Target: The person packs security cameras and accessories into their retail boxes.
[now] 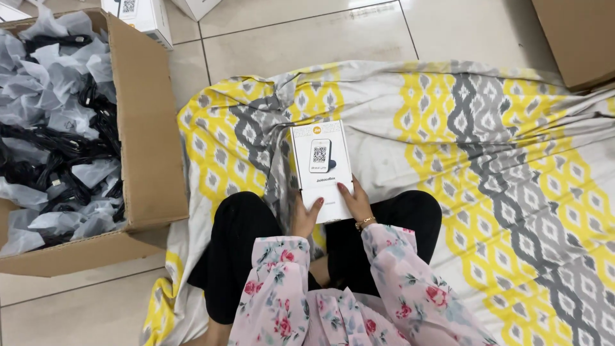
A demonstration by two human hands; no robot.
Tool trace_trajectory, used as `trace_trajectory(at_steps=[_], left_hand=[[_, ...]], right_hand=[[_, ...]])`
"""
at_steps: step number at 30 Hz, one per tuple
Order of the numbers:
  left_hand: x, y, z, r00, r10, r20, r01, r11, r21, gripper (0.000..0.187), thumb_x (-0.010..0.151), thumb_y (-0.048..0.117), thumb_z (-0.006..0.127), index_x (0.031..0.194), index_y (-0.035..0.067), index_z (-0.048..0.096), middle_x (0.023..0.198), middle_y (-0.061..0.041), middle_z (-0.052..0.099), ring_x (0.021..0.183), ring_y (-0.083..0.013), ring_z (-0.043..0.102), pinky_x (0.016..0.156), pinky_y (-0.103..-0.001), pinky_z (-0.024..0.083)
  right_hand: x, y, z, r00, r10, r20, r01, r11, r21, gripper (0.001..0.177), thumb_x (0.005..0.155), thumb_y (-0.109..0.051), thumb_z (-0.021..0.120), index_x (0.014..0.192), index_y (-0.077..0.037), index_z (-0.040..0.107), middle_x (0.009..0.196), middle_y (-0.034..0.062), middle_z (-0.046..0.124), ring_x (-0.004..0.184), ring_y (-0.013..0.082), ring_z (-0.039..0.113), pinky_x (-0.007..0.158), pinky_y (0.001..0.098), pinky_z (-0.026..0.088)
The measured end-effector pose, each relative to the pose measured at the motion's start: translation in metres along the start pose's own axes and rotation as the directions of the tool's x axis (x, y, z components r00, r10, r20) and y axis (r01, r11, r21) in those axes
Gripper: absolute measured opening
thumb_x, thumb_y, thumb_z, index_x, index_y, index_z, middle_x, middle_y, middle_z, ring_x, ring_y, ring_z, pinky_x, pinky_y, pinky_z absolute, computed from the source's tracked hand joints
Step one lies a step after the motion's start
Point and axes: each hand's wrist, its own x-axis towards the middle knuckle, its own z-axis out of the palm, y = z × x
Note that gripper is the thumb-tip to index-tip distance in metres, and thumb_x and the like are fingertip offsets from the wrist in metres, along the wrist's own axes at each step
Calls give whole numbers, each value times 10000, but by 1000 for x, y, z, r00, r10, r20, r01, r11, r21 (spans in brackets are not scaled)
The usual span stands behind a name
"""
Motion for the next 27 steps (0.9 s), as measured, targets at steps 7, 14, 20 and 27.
trace_trajectory(at_steps=[7, 14, 20, 27], left_hand=[[-14, 15, 6, 970, 137, -201, -87, 967, 239, 986, 904, 367, 767, 1596, -67, 216, 1572, -325, 281, 1357, -437, 462, 1101, -429, 430], [28, 125, -1, 940, 327, -97, -284, 909, 306, 1187, 689, 161, 875, 1574, -58, 116, 1534, -353, 348, 1373, -471, 443, 1101, -457, 414], [12, 182, 108, 946, 280, 163, -314, 916, 251, 990, 827, 101, 788, 1621, 85, 197, 1497, -248, 520, 1270, -421, 589, 1008, -458, 514], [-68, 186, 243, 588, 257, 767, -643, 723, 251, 806, 872, 166, 699, 1571, 34, 319, 1352, -225, 603, 1084, -401, 653, 870, -482, 537]], right_hand=[[-17, -8, 2, 960, -247, -132, 210, 947, -242, 800, 891, -300, 811, 1535, -23, 428, 1262, 237, 717, 1103, 287, 727, 908, 361, 558], [29, -83, -35, 905, -404, 133, 422, 820, -385, 1246, 691, -186, 898, 1634, -106, 87, 1280, 329, 638, 1150, 464, 629, 924, 465, 515], [-51, -123, -156, 890, -453, -56, 342, 744, -575, 1044, 767, -97, 845, 1632, -191, 268, 1240, 254, 655, 1074, 443, 651, 802, 430, 574], [-154, -20, -271, 762, -14, -647, -514, 595, -618, 1094, 743, -311, 842, 1652, -153, 255, 1597, 330, 172, 1479, 530, 184, 1110, 636, 313]])
